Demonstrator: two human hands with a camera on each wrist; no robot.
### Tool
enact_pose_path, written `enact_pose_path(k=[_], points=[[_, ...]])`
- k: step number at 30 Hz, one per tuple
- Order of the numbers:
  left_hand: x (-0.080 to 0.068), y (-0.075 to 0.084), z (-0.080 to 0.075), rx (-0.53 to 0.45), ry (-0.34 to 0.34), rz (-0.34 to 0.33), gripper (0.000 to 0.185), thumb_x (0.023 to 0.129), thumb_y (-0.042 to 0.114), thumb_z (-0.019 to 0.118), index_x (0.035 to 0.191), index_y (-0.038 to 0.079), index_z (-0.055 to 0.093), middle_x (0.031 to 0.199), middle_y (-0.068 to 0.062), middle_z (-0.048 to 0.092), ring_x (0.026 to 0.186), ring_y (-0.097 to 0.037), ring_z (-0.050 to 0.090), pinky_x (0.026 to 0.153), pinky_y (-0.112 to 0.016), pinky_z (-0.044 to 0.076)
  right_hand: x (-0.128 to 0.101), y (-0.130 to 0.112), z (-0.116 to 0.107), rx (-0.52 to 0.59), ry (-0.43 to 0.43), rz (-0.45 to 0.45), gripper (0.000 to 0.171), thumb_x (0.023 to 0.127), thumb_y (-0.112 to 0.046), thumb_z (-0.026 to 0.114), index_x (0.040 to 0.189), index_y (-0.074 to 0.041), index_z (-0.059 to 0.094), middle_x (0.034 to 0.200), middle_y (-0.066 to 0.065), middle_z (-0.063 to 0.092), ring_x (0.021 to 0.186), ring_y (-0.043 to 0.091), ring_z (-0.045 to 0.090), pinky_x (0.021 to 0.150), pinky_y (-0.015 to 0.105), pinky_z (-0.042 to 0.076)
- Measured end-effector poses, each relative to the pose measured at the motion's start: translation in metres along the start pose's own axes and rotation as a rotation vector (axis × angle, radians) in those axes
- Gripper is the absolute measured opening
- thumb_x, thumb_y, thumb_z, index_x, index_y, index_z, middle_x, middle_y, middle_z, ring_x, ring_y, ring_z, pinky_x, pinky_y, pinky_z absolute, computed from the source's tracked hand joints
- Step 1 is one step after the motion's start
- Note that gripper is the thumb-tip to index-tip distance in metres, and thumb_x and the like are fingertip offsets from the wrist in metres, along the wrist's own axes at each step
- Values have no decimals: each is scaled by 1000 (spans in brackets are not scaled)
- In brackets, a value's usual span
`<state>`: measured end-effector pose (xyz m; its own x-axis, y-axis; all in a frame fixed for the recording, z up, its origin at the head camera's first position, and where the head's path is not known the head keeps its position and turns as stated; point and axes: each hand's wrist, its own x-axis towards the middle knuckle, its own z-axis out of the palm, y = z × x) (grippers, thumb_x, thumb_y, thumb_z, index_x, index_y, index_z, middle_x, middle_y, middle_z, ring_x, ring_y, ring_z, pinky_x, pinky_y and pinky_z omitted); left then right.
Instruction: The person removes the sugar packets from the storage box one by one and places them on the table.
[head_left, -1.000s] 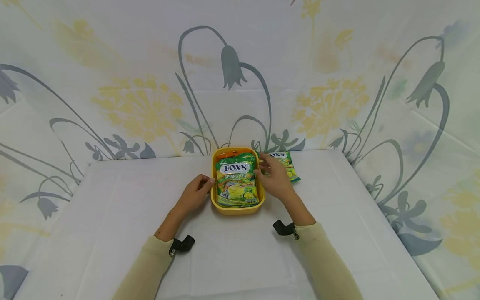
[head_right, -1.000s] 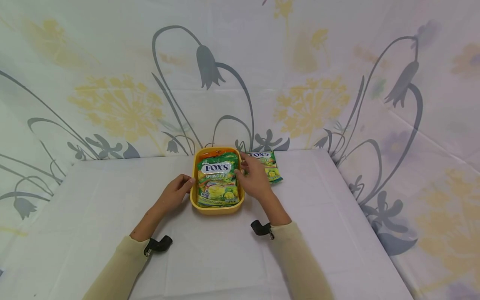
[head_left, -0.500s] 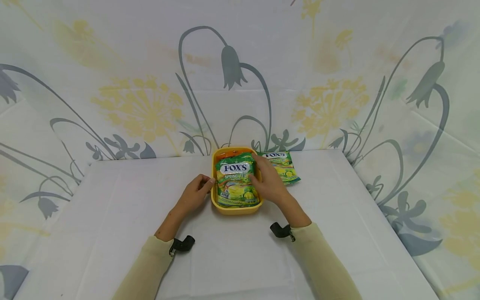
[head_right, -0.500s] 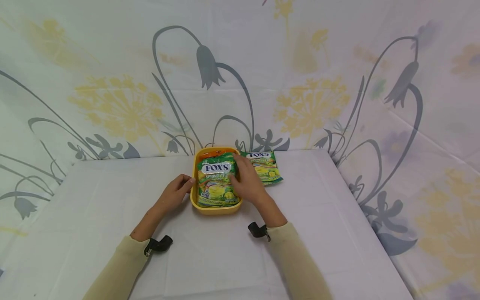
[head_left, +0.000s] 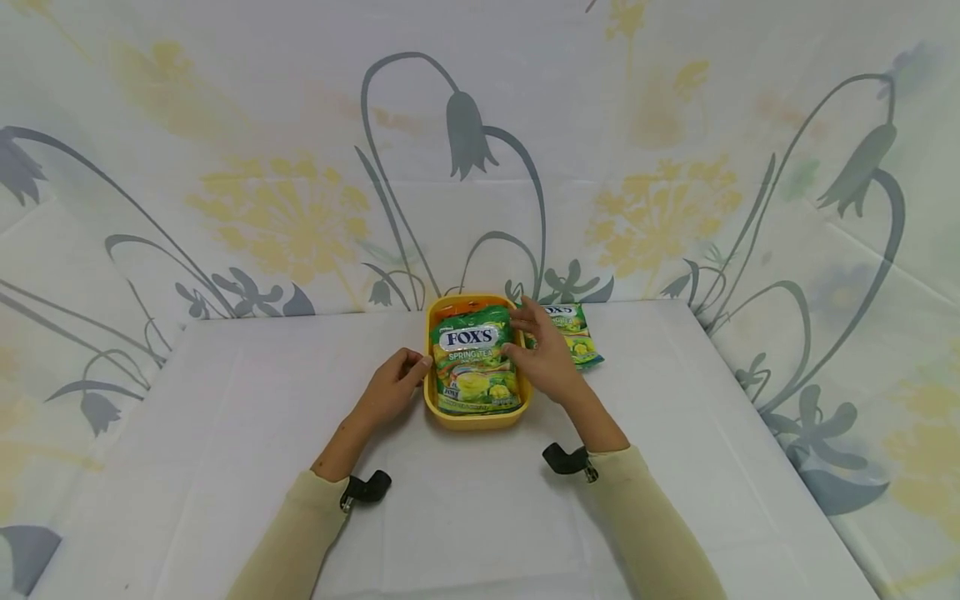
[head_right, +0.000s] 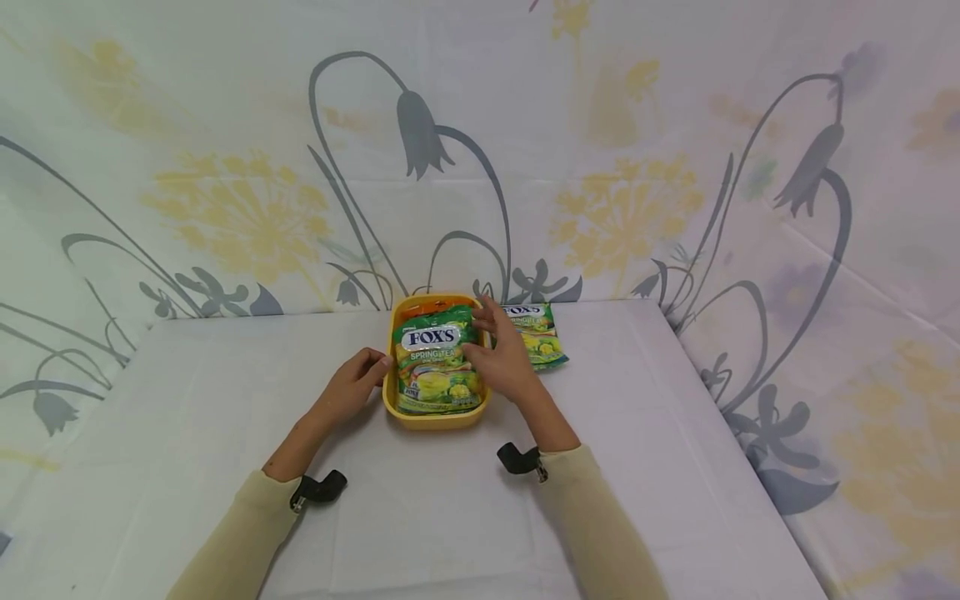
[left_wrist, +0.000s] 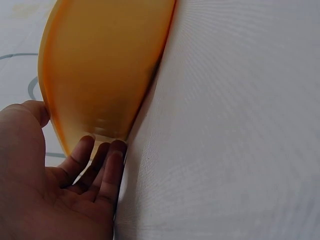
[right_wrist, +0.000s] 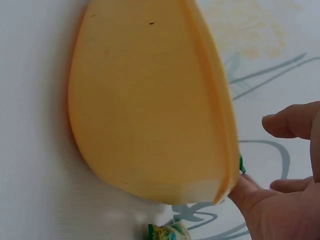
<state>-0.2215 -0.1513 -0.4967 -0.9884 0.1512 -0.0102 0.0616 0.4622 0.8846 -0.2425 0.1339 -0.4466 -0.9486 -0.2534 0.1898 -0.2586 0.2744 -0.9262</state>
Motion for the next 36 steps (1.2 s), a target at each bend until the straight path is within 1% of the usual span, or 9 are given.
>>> enact_pose_path(k=[3, 6, 9, 13, 17, 23, 27, 31, 36], points=[[0, -1, 0, 10, -2, -6, 47, 112, 47, 51, 128, 3, 59, 117, -14, 68, 106, -27, 66, 95, -44, 56, -1, -1, 2, 38, -25, 76, 82, 102, -5, 67, 168, -4, 18, 163, 21, 41, 149, 36, 45, 115, 50, 45], [1, -3, 1, 16, -4, -7, 48, 112, 47, 50, 128, 3, 59, 117, -14, 68, 107, -26, 67, 95, -44, 56, -2, -2, 4, 70, -47, 117, 82, 102, -5, 67, 167, -1, 18, 162, 24, 40, 149, 39, 45, 117, 48, 42], [1, -3, 1, 8, -4, -5, 47, 112, 47, 51, 128, 3, 60, 117, -14, 68, 106, -27, 66, 96, -44, 56, -3, -1, 5, 49, -51, 105, 79, 102, -4, 67, 167, -1, 21, 160, 26, 42, 147, 41, 46, 117, 48, 42], [1, -2, 1, -2, -3, 0, 47, 112, 47, 52, 127, 3, 60, 117, -15, 68, 105, -26, 66, 96, -45, 56, -3, -3, 6, 33, -60, 90, 79, 102, -3, 68, 167, -7, 24, 160, 23, 40, 144, 43, 49, 114, 51, 46], [2, -2, 0, -3, -2, 5, 47, 112, 47, 52, 126, 3, 60, 116, -14, 68, 105, -26, 66, 95, -44, 56, -4, -5, 7, 28, -100, 90, 83, 102, -5, 69, 169, -12, 19, 162, 20, 33, 143, 45, 50, 109, 54, 50], [2, -3, 0, 0, 0, 12, 46, 112, 45, 51, 126, 2, 60, 116, -15, 68, 105, -26, 67, 96, -44, 57, -5, -9, 8, 46, -151, 127, 91, 102, -5, 69, 170, -11, 9, 165, 20, 26, 143, 45, 49, 107, 51, 52], [2, -5, 0, 3, -3, 13, 46, 112, 45, 51, 127, 2, 60, 117, -15, 68, 105, -26, 67, 96, -45, 56, -6, -10, 10, 30, -175, 184, 88, 104, -10, 68, 169, -2, 9, 167, 25, 31, 149, 41, 44, 112, 50, 48], [2, -4, 0, 7, -4, 10, 46, 112, 46, 51, 127, 3, 60, 116, -15, 68, 104, -26, 67, 95, -44, 56, -6, -12, 11, -52, -184, 176, 82, 104, -13, 68, 165, 7, 17, 163, 28, 41, 148, 40, 46, 115, 51, 44], [1, -1, 0, 10, 0, 7, 45, 112, 46, 51, 126, 4, 60, 115, -14, 68, 104, -26, 66, 93, -43, 55, -8, -14, 12, -62, -210, 166, 84, 103, -13, 69, 166, 1, 16, 159, 27, 44, 143, 40, 51, 115, 54, 44]])
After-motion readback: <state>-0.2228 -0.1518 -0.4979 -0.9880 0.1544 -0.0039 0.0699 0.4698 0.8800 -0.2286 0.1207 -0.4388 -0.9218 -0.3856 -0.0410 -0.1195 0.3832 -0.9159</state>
